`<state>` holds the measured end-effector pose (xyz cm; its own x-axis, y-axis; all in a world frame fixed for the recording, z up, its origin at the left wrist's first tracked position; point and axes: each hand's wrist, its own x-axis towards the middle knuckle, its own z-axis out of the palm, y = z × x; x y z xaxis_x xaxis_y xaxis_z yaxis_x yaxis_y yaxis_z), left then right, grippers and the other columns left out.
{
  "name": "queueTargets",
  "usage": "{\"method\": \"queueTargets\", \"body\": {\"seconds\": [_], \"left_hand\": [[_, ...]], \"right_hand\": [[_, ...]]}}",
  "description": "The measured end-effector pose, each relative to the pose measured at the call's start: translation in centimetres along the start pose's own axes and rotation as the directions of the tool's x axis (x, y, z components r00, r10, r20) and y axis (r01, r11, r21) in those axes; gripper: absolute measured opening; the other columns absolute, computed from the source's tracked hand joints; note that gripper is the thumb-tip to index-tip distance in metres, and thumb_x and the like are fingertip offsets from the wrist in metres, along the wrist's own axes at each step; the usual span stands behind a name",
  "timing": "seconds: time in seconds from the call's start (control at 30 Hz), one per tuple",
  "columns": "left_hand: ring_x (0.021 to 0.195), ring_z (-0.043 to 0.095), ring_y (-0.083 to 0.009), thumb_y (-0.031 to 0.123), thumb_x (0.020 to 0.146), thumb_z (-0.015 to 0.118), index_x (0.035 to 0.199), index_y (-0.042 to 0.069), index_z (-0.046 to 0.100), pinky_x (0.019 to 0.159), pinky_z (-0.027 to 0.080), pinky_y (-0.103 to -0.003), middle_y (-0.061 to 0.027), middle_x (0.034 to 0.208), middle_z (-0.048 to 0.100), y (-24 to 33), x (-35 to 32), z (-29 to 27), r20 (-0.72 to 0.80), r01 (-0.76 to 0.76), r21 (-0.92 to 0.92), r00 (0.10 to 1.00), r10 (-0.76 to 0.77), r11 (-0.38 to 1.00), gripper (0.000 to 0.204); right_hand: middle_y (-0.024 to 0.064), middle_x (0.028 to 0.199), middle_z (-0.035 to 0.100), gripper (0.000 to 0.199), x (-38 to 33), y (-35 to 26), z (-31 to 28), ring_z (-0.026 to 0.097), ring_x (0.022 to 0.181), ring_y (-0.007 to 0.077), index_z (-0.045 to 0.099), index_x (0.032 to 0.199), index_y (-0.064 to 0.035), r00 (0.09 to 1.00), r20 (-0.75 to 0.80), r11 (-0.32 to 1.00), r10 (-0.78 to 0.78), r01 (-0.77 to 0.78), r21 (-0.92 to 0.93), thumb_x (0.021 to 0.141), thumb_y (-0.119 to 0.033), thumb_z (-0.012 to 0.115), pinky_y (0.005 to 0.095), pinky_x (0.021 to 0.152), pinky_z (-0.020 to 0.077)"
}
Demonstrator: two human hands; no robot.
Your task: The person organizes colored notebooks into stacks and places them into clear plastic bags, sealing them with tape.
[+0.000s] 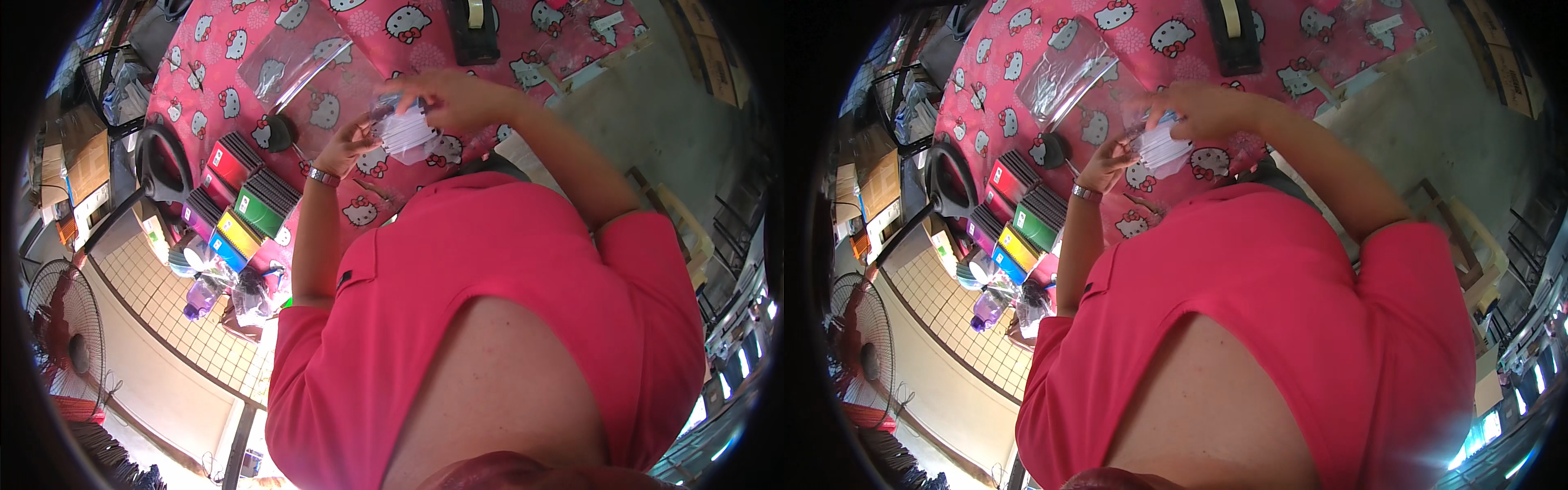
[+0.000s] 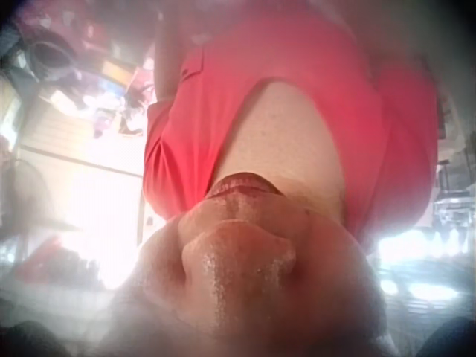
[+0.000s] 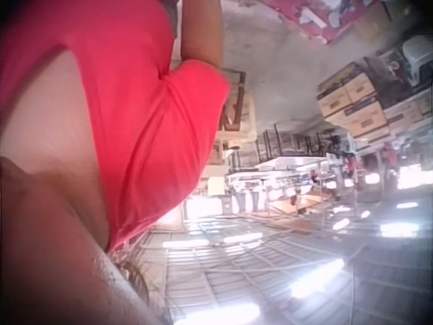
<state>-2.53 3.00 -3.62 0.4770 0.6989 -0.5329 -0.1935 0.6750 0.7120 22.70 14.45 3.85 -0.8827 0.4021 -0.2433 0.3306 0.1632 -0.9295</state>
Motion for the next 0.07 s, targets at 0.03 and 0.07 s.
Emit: {"method": "queueTargets", "body": {"seconds": [0.03, 0.07], "left_hand": [[0.127, 0.039, -0.0161, 0.011, 0.081, 0.064, 0.139, 0.004, 0.038, 0.105, 0.028, -0.034, -0.0061, 0.136, 0.046, -0.01, -0.06, 0.02, 0.0, -0.008, 0.005, 1.0, 0.008, 1.0, 0.064], [0.128, 0.038, -0.0164, 0.013, 0.08, 0.066, 0.14, 0.005, 0.038, 0.107, 0.025, -0.034, -0.0059, 0.137, 0.045, 0.41, 0.35, 0.31, 0.013, -0.019, 0.015, 1.0, 0.019, 1.0, 0.066]], "right_hand": [[0.0076, 0.122, 0.059, 0.067, -0.19, -0.56, -0.59, 0.05, 0.113, 0.0254, 0.042, 0.139, -0.0184, 0.991, -0.01, 0.985, 0.131, -0.129, 0.114, 0.075, -0.014, 0.062, 0.0375, 0.1, 0.0366], [0.0086, 0.125, 0.057, 0.07, -0.36, -0.11, -0.2, 0.048, 0.12, 0.0256, 0.038, 0.141, -0.0157, 0.975, -0.113, 0.98, 0.189, -0.194, -0.034, 0.075, -0.021, 0.064, 0.0383, 0.104, 0.033]]}}
